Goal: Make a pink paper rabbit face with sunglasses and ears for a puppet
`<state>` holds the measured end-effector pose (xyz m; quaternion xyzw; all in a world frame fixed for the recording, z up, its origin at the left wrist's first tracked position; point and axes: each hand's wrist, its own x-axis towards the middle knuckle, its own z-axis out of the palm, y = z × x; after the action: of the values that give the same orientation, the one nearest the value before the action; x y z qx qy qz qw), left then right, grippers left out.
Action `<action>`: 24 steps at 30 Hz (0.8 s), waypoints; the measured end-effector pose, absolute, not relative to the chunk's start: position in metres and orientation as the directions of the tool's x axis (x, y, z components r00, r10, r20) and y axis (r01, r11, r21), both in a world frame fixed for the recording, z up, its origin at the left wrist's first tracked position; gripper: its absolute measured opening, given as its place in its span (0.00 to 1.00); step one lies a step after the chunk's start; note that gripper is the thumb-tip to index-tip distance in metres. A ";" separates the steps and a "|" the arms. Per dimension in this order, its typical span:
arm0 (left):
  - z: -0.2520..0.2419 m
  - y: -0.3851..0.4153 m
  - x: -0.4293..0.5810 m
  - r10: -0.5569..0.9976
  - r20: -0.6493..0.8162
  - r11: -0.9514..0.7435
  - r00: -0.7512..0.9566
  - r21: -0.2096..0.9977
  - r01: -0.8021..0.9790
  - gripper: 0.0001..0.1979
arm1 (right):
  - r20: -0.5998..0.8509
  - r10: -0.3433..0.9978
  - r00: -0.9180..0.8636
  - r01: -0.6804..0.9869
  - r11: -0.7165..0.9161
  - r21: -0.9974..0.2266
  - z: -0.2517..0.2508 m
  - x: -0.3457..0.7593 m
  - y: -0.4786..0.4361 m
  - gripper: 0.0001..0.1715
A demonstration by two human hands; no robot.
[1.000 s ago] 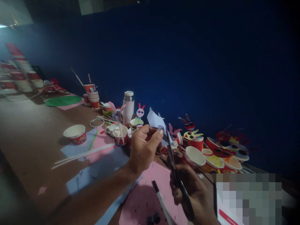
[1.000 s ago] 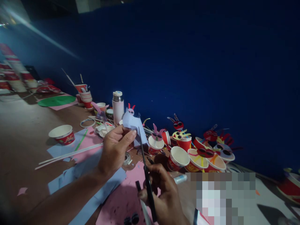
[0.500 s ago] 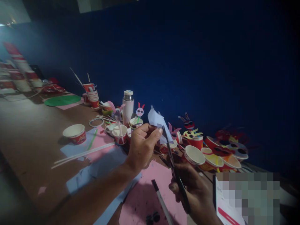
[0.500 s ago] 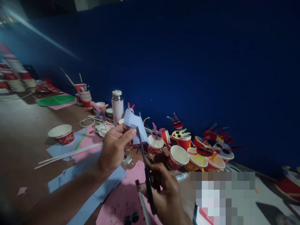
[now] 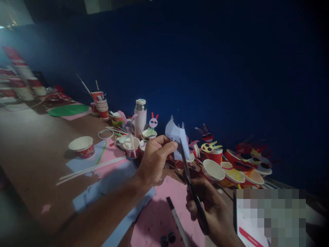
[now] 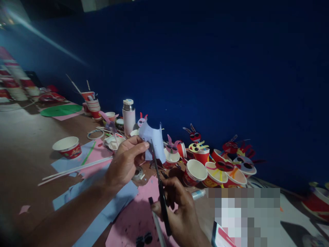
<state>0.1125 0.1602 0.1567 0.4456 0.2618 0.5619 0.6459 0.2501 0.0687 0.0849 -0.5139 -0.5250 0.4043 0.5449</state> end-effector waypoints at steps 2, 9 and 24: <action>0.159 0.159 0.113 0.956 0.142 0.006 0.255 0.864 -0.504 0.06 | 0.149 0.978 0.149 0.077 0.139 -0.987 0.087 0.249 0.068 0.14; 0.164 0.155 0.114 0.950 0.103 0.079 0.294 0.834 -0.546 0.06 | 0.089 0.983 0.159 -0.067 0.101 -0.993 0.094 0.245 0.066 0.17; 0.164 0.163 0.107 0.913 0.097 0.119 0.397 0.866 -0.485 0.03 | 0.056 0.996 0.075 -0.042 0.060 -0.997 0.099 0.255 0.068 0.19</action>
<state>0.1069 0.1625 0.1640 0.4438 0.2411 0.4935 0.7081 0.2554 0.0682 0.0989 -0.4922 -0.4844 0.4775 0.5433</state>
